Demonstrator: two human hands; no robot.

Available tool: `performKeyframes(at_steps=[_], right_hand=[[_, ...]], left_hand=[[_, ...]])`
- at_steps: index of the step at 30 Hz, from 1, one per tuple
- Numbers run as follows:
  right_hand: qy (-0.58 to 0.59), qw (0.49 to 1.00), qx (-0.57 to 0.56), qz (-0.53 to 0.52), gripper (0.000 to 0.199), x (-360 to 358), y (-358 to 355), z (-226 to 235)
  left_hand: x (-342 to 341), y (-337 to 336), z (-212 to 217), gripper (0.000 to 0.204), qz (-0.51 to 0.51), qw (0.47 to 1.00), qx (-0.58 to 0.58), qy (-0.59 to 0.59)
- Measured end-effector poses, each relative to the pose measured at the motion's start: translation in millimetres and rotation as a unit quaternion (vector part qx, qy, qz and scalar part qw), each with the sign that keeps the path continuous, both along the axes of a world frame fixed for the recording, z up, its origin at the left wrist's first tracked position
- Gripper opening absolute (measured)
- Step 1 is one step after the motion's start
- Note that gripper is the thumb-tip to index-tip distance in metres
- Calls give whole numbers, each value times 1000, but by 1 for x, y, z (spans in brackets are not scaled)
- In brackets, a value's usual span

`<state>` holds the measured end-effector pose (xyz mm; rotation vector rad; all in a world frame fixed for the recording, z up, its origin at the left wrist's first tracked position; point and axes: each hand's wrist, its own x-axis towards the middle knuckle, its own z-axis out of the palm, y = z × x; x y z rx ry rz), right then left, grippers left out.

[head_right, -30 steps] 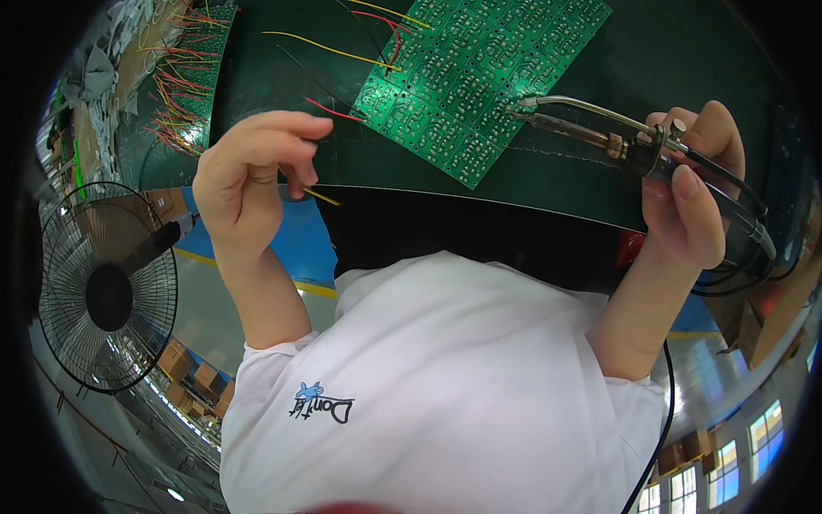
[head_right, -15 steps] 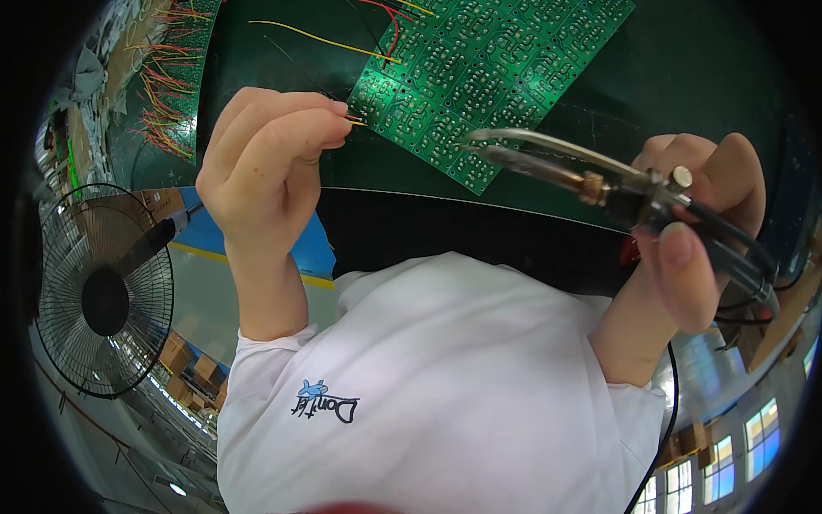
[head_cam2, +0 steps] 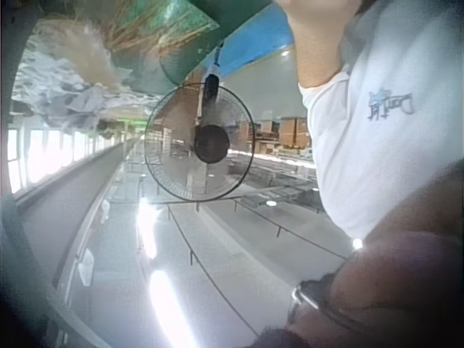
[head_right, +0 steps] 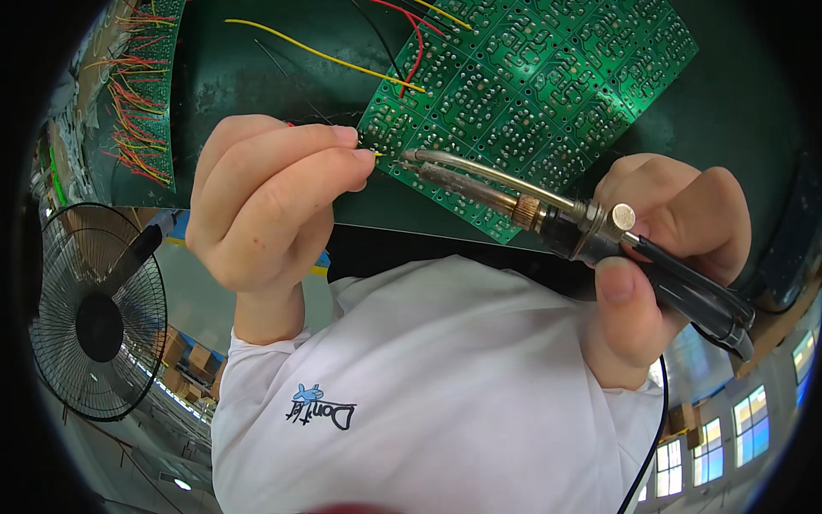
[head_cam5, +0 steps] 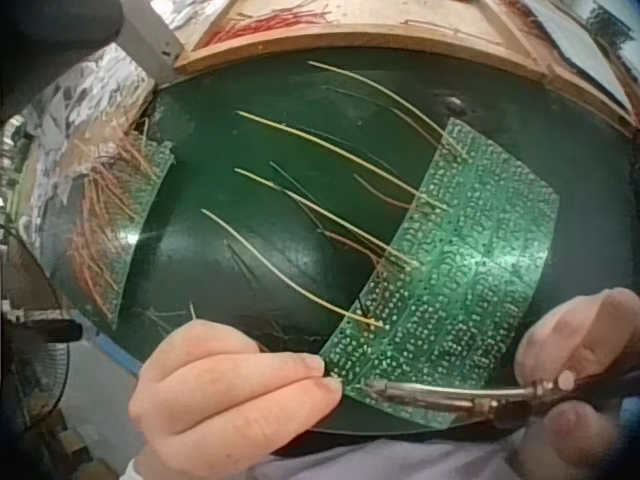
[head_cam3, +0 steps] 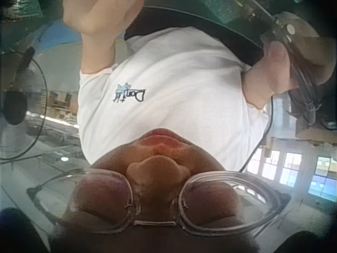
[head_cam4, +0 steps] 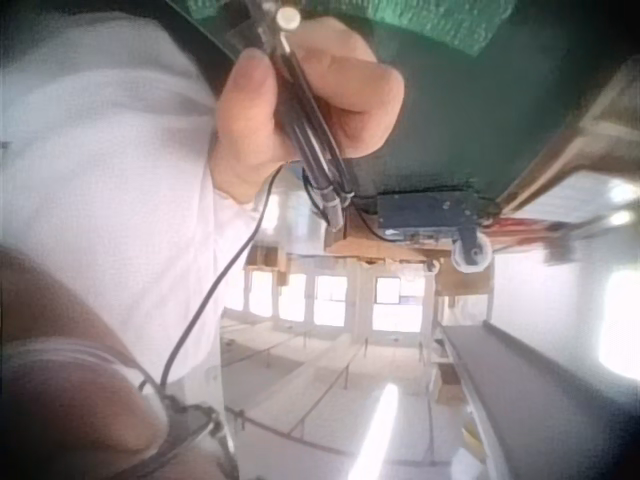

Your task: The person solders colorful wires onto a green printed circuit board (PCB) using a soldering iron and pliers, drawing solder from a reel.

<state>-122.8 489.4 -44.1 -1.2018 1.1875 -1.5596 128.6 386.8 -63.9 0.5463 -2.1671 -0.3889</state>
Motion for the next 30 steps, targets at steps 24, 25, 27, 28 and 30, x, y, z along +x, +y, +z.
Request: performKeyframes(at_steps=[24,25,27,28,30], right_hand=[[-1,995,-19,93,30,-9,-8,-3],[2,996,-21,91,30,-11,-8,-3],[-59,994,3,97,26,-16,-6,0],[-58,994,-4,96,26,-16,-6,2],[-128,992,16,8,36,-14,-2,4]], left_hand=[[1,-3,-1,27,-3,1000,12,-3],[1,-3,-2,27,-5,1000,10,0],[1,-5,-3,26,-14,1000,20,5],[0,-6,0,26,-15,1000,14,5],[-1,-4,6,24,-5,997,75,-14]])
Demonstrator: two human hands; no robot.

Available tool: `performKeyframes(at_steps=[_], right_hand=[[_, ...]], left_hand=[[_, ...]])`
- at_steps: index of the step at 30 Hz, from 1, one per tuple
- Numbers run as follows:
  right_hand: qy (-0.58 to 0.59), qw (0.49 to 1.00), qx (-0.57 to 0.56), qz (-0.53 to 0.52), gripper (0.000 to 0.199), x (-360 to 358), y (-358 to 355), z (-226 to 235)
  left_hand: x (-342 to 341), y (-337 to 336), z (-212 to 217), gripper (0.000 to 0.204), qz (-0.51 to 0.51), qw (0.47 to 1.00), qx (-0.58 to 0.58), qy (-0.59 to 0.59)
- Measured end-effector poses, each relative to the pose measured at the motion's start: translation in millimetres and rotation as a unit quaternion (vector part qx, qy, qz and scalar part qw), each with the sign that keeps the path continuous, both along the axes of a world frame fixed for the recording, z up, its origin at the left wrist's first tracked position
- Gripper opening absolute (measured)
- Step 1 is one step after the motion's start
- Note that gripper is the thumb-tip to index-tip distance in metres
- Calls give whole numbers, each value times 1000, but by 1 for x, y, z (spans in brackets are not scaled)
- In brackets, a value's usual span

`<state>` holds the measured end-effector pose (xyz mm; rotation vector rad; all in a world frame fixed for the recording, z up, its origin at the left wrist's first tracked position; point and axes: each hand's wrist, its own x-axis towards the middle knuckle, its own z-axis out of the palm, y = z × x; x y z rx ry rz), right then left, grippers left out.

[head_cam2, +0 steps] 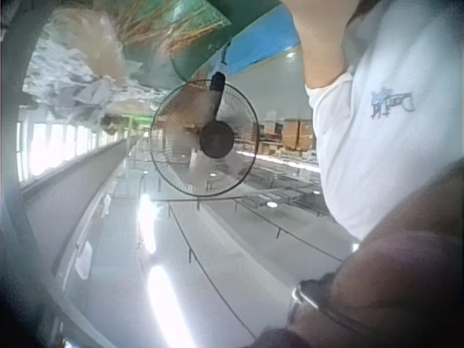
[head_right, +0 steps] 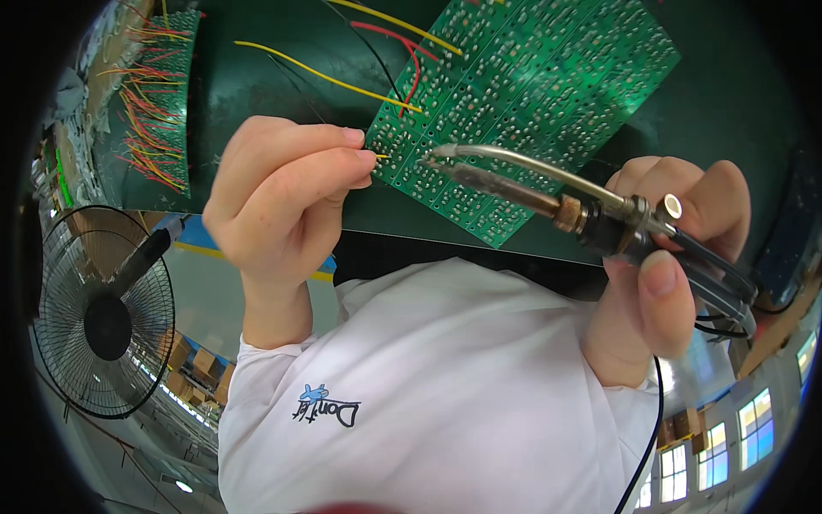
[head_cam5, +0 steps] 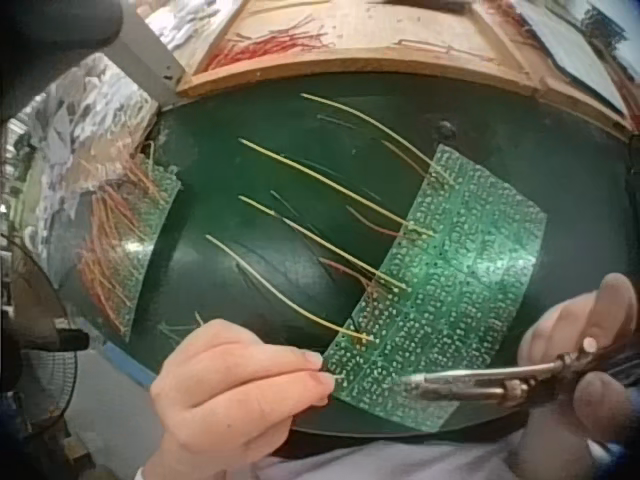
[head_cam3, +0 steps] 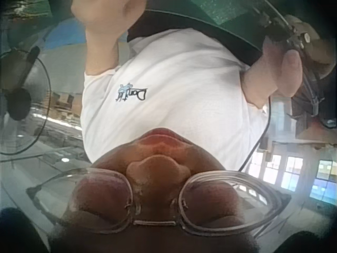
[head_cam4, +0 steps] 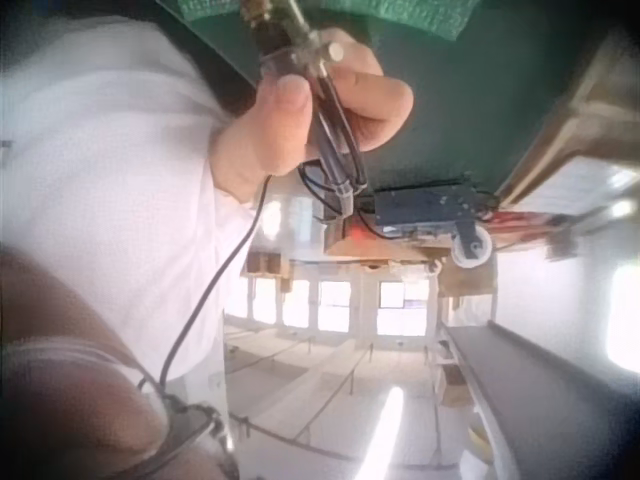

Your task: The person solders colorful wires onto a green printed circuit board (PCB) using a soldering iron and pliers, drawing solder from a reel.

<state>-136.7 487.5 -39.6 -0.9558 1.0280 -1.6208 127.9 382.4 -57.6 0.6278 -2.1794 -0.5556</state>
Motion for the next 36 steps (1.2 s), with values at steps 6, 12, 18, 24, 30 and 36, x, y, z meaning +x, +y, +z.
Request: performKeyframes(at_steps=[6,12,18,24,30,36], right_hand=[[2,999,9,-34,36,-7,5,0],[105,994,12,-2,33,20,6,-2],[139,990,-4,-10,35,20,1,-5],[181,983,-18,7,34,17,1,-3],[193,979,-34,51,34,11,-1,-6],[196,978,-39,62,32,11,-3,-6]], left_hand=[[4,5,0,27,12,1000,4,-15],[2,8,2,27,15,999,-41,-32],[0,5,2,27,9,997,-66,-36],[0,3,-8,27,0,996,-94,-7],[1,2,-11,26,0,996,-91,-1],[3,3,-10,26,1,995,-96,-3]])
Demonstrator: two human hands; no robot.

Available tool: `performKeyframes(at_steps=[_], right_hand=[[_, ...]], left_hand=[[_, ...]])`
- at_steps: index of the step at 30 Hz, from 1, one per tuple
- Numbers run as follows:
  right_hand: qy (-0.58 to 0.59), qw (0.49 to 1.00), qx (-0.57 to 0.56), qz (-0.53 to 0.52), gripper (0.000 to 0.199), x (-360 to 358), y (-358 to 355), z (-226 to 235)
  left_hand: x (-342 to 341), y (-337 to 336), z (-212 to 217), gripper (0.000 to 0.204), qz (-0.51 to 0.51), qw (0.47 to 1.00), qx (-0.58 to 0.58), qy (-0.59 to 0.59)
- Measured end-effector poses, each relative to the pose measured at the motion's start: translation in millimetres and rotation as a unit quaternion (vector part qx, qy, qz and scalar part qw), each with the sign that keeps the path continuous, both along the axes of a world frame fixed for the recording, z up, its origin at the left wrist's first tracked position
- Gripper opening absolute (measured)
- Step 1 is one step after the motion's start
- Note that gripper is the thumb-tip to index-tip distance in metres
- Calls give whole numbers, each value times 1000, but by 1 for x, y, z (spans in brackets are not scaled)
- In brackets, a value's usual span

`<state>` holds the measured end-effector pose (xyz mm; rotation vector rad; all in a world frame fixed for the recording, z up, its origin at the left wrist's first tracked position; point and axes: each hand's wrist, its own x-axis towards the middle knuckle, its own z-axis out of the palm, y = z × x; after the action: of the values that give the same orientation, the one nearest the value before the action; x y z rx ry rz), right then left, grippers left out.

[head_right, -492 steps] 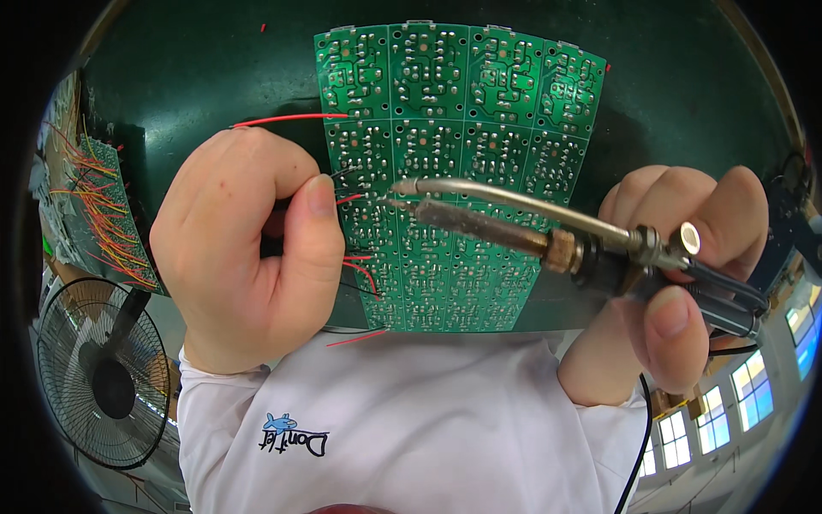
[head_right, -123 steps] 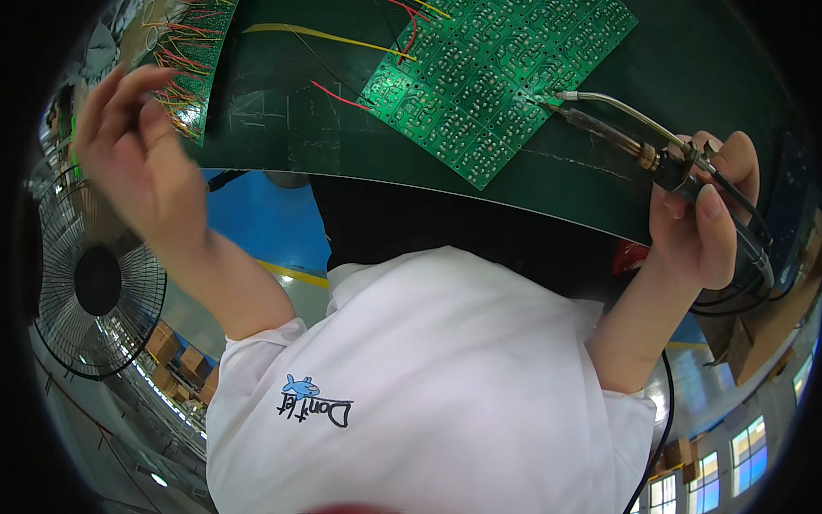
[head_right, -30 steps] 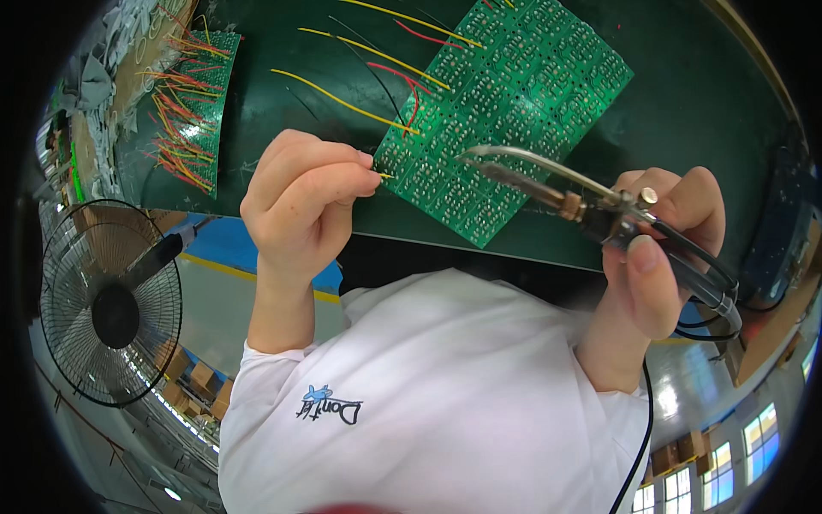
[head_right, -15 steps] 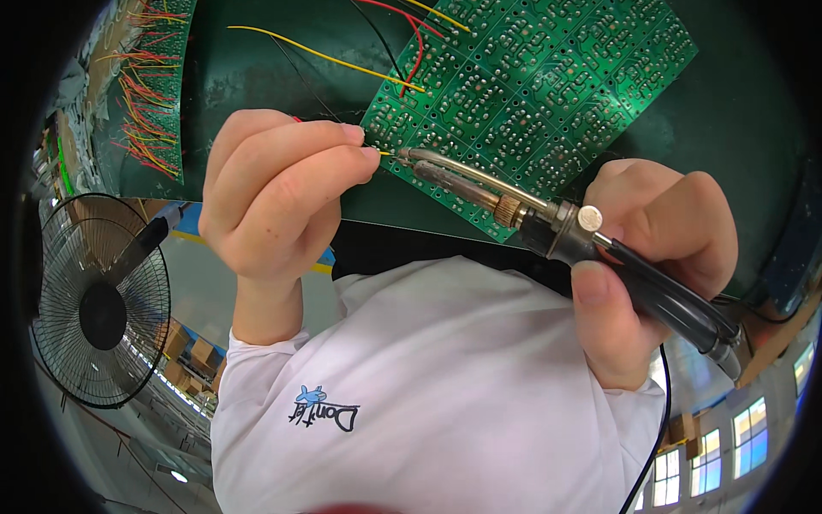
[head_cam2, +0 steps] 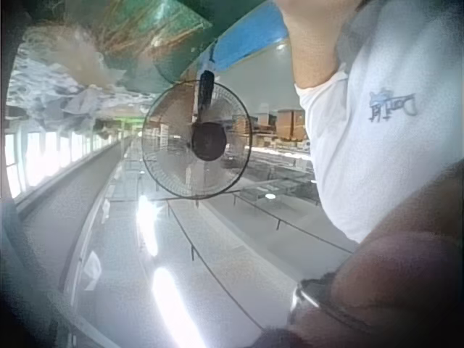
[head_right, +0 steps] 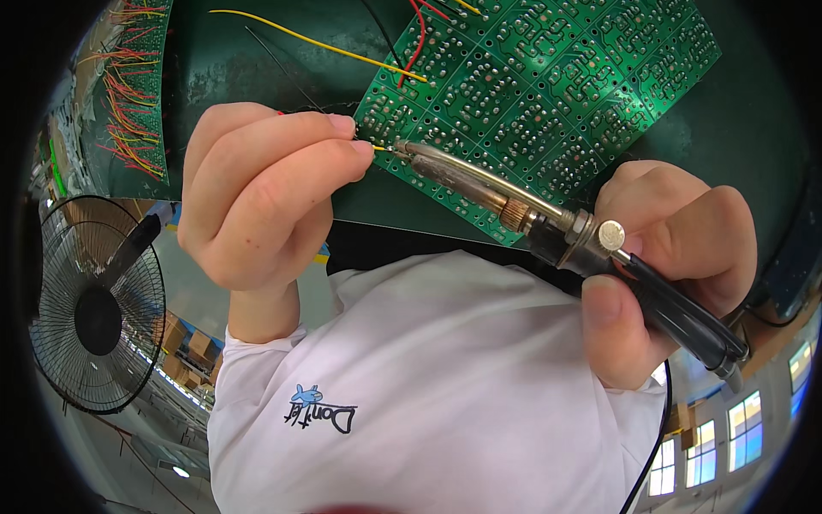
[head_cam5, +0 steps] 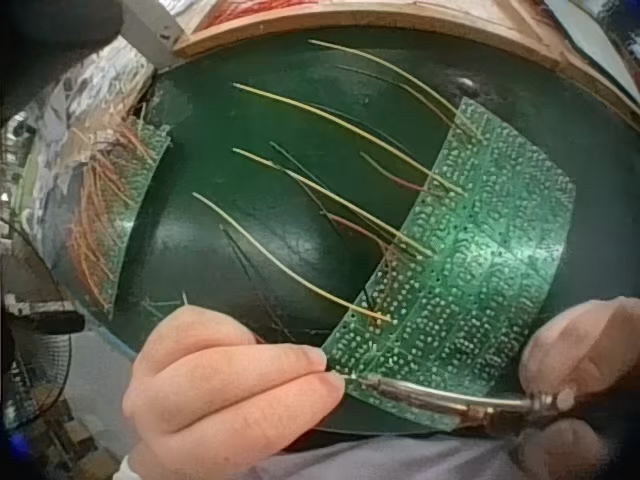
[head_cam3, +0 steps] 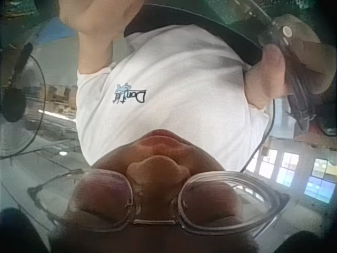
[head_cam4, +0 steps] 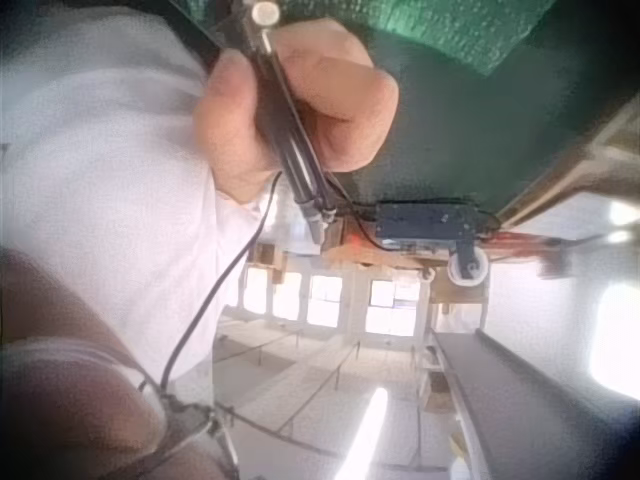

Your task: The person solders colorful wires onto a green printed circuit board (PCB) using a soldering iron and pliers, drawing solder from a reel.

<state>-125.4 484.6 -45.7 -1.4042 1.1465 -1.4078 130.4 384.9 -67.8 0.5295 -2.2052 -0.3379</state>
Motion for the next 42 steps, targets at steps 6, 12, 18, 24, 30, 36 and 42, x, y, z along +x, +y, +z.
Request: performKeyframes(at_steps=[6,12,18,24,30,36,42], right_hand=[[14,1000,-5,5,31,-2,0,0],[-26,1000,-10,4,29,-2,5,-1],[-65,998,10,-15,27,-1,7,-1],[-106,994,0,10,27,-9,-3,-3],[-194,968,26,-158,36,6,7,16],[-187,969,-25,-159,34,-54,16,20],[-243,948,-8,-208,29,-89,18,4]], left_hand=[[-2,1,-1,26,4,1000,-4,4],[-1,5,1,25,9,1000,-2,0],[1,4,0,25,12,1000,3,-7],[-3,-4,3,24,8,999,29,-16],[-10,7,26,23,25,993,88,-74],[-30,33,49,18,26,984,116,-136],[-82,-83,118,6,72,984,-30,-162]])
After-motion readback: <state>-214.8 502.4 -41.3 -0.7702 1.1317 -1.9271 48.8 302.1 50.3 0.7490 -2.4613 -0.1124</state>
